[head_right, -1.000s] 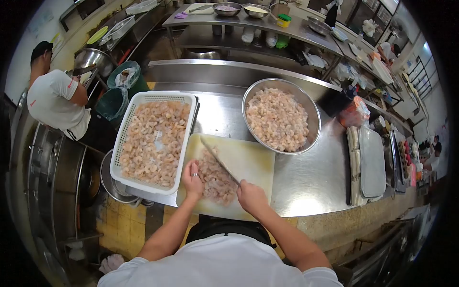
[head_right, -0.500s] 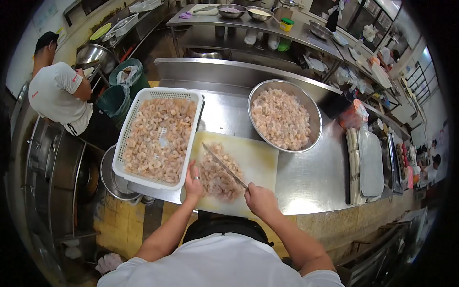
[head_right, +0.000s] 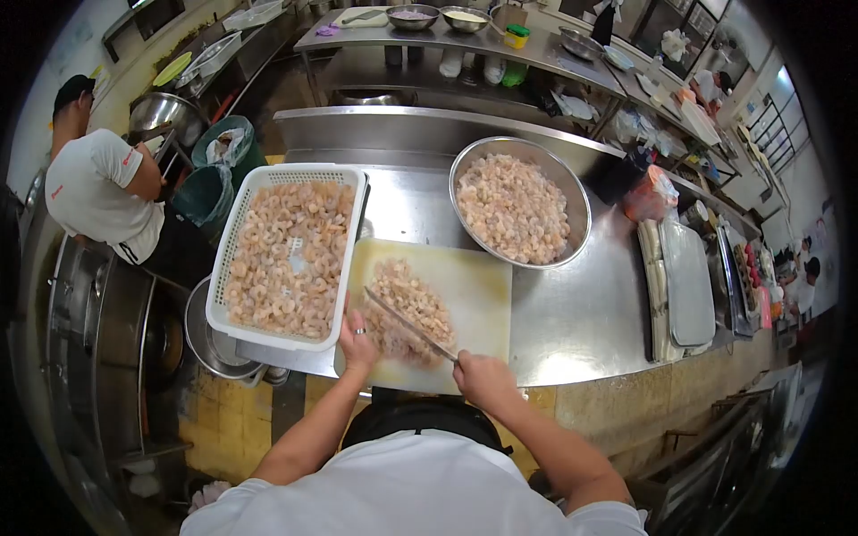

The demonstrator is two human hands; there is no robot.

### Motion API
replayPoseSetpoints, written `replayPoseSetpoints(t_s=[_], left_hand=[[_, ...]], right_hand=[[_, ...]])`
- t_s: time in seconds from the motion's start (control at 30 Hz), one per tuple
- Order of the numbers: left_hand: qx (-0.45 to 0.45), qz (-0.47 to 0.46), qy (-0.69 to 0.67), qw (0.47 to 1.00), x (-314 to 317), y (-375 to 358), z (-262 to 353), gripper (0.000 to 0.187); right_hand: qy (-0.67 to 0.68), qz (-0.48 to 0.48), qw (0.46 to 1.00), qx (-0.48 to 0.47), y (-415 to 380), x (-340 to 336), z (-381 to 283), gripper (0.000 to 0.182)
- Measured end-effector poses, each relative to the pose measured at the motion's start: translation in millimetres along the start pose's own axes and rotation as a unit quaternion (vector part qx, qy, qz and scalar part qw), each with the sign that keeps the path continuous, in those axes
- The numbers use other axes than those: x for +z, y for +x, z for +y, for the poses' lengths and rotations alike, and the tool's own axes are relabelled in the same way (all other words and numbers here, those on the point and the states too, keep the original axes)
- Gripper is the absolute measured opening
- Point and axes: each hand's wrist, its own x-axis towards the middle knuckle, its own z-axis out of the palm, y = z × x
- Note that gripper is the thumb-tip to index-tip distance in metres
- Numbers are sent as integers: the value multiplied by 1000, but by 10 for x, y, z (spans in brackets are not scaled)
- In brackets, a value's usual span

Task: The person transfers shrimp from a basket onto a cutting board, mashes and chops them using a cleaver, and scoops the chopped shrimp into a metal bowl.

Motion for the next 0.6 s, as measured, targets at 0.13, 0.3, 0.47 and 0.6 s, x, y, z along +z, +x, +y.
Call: replayPoseSetpoints(t_s=[0.13,0.3,0.47,0.6], left_hand=[[-1,-1,34,999,-30,-19,-4,57],[91,-33,109,989,-28,93,270,62],[150,-150,231,949,3,231,138,76],[191,-188,266,926,57,262,185,83]], right_hand=[[-10,-23,1000,1,-57,178,135,25],[141,8,989,48,-118,-141,201,29],[211,70,962,161,-148,-22,641,36],[278,41,921,271,-295,138,761,42]])
